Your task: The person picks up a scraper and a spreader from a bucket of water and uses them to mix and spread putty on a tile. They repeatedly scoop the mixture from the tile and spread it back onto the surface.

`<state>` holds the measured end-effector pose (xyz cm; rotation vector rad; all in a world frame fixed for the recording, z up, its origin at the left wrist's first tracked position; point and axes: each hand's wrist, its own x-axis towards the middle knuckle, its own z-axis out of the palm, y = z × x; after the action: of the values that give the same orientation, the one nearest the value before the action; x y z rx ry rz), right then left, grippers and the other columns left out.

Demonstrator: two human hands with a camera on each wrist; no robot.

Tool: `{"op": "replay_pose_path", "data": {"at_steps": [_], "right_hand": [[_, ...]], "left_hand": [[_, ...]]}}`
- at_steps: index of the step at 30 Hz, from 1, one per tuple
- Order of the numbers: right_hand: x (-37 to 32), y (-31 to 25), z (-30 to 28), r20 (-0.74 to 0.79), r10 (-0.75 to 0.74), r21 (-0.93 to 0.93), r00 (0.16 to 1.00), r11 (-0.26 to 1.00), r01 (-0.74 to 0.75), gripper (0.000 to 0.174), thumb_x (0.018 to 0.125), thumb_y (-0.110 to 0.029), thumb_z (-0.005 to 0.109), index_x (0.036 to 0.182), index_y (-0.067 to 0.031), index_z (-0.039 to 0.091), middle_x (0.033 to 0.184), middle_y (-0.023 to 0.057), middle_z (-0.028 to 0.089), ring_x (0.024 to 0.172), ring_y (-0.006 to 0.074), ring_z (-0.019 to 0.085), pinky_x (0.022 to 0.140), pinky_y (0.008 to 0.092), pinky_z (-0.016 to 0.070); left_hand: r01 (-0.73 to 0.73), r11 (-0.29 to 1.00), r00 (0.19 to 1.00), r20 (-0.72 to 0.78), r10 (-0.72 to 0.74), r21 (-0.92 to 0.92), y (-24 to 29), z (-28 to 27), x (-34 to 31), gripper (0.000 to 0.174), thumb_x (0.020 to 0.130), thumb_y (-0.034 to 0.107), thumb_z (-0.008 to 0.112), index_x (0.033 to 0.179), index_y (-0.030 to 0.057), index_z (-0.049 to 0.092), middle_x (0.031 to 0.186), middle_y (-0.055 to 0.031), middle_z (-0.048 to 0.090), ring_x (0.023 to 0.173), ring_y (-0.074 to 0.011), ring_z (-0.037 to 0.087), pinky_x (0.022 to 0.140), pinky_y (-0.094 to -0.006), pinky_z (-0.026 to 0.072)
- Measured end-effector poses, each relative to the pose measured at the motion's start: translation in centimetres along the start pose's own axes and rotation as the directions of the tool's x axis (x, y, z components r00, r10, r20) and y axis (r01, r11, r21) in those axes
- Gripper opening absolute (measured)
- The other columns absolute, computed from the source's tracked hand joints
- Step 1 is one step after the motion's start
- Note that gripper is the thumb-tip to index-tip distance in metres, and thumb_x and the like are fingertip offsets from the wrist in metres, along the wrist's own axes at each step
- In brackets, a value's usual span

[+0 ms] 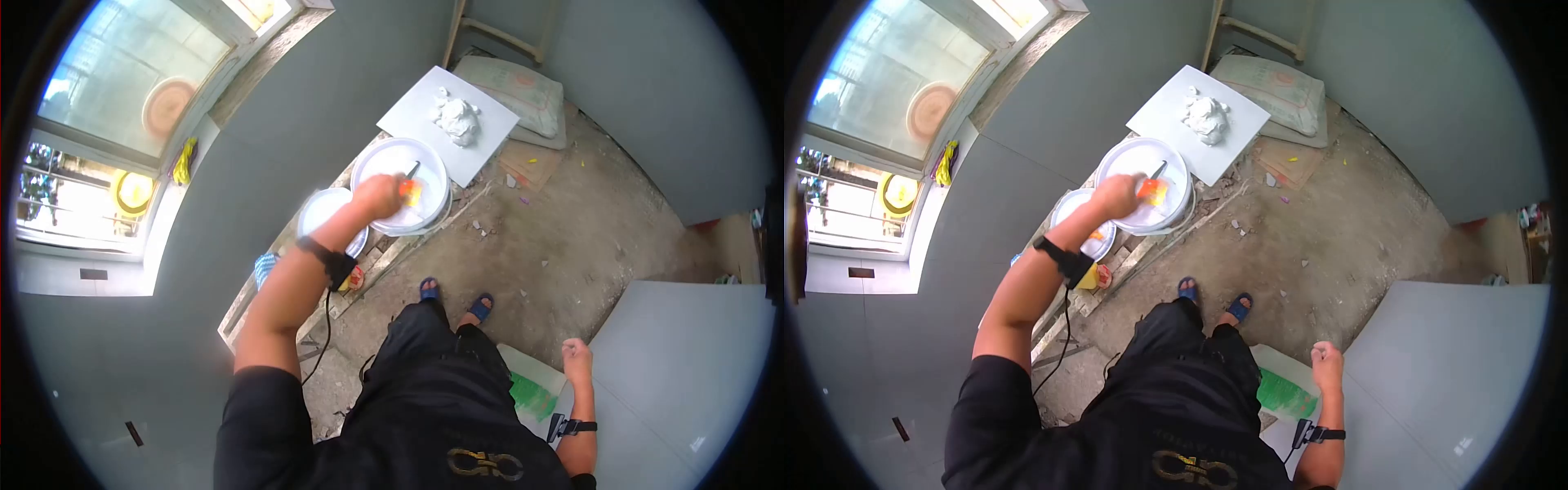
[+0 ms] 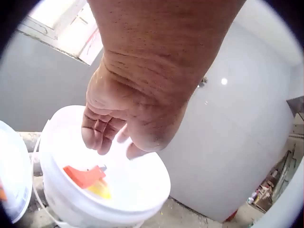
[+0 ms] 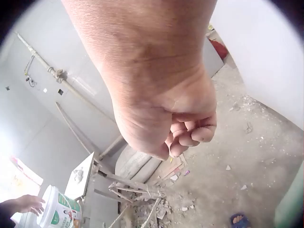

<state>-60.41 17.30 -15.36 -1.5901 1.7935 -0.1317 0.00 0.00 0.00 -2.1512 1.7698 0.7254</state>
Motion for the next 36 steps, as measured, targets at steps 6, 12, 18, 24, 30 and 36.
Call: {"op": "replay_pose_path", "data": {"at_steps": [6,12,18,24,30,36], "right_hand": [[8.3,-11.2,-0.7,0.122,-0.136,0.027,0.983,0.991,0.133,0.021,0.089,-0.016,0.069,0.108,-0.0058,0.069,0.076,0.016,0.069,0.071,0.0325,0.068,0.07,0.0423,0.0536],[10.8,-23.6,-1.5,0.22,-0.212,-0.068,0.952,0.971,0.231,0.018,0.089,-0.014,0.07,0.104,-0.0048,0.069,0.071,0.0156,0.064,0.064,0.0306,0.063,0.064,0.0412,0.0506],[14.3,-38.6,-1.2,0.143,-0.608,0.134,0.781,0.794,0.593,0.013,0.091,-0.012,0.065,0.1,-0.0032,0.068,0.074,0.0187,0.065,0.068,0.0362,0.066,0.063,0.041,0.0504],[19.2,-50.7,4.2,0.393,-0.851,0.053,0.347,0.398,0.916,0.031,0.088,-0.01,0.064,0.118,-0.0026,0.065,0.098,0.0217,0.066,0.093,0.0402,0.066,0.08,0.0444,0.054],[25.6,-53.2,17.6,0.566,-0.738,-0.376,0.366,0.164,0.912,0.041,0.086,-0.008,0.063,0.127,-0.007,0.06,0.115,0.0157,0.062,0.097,0.034,0.067,0.083,0.0479,0.0532],[28.3,-53.0,20.3,0.631,-0.754,-0.362,0.185,-0.075,0.929,0.026,0.091,-0.015,0.058,0.116,-0.0096,0.065,0.112,0.0119,0.064,0.097,0.0294,0.068,0.08,0.046,0.0535]], "left_hand": [[-0.133,0.991,0.985,0.106,0.133,-0.009,-1.0,4.4,4.6,0.101,0.073,0.047,0.081,0.158,0.0161,0.035,0.118,-0.0274,0.065,0.116,-0.0392,0.064,0.098,-0.0442,0.0508],[-0.222,0.974,0.975,0.012,0.223,-0.047,-2.8,5.8,6.8,0.032,0.083,0.014,0.067,0.113,0.0031,0.067,0.103,-0.0175,0.073,0.099,-0.0346,0.071,0.083,-0.0417,0.0567],[-0.265,0.934,0.949,-0.109,0.297,0.24,-3.0,-5.1,-1.4,0.012,0.088,0.01,0.061,0.094,0.0102,0.071,0.09,-0.01,0.07,0.088,-0.0294,0.071,0.075,-0.041,0.0571],[-0.125,0.968,0.89,-0.455,0.013,-0.217,-7.6,-8.6,-9.6,0.025,0.081,-0.003,0.061,0.106,0.0036,0.066,0.087,-0.0176,0.061,0.083,-0.0374,0.063,0.077,-0.0441,0.051],[-0.062,0.861,0.829,-0.506,-0.237,-0.505,-3.6,-3.2,-12.7,0.022,0.084,-0.001,0.064,0.106,0.0035,0.064,0.093,-0.0192,0.065,0.081,-0.0363,0.065,0.073,-0.0421,0.0517],[0.049,0.741,0.842,-0.372,-0.391,-0.669,-1.6,0.4,-16.2,0.025,0.083,-0.002,0.065,0.107,0.0033,0.065,0.092,-0.0182,0.064,0.08,-0.0351,0.066,0.072,-0.0406,0.0521]]}}
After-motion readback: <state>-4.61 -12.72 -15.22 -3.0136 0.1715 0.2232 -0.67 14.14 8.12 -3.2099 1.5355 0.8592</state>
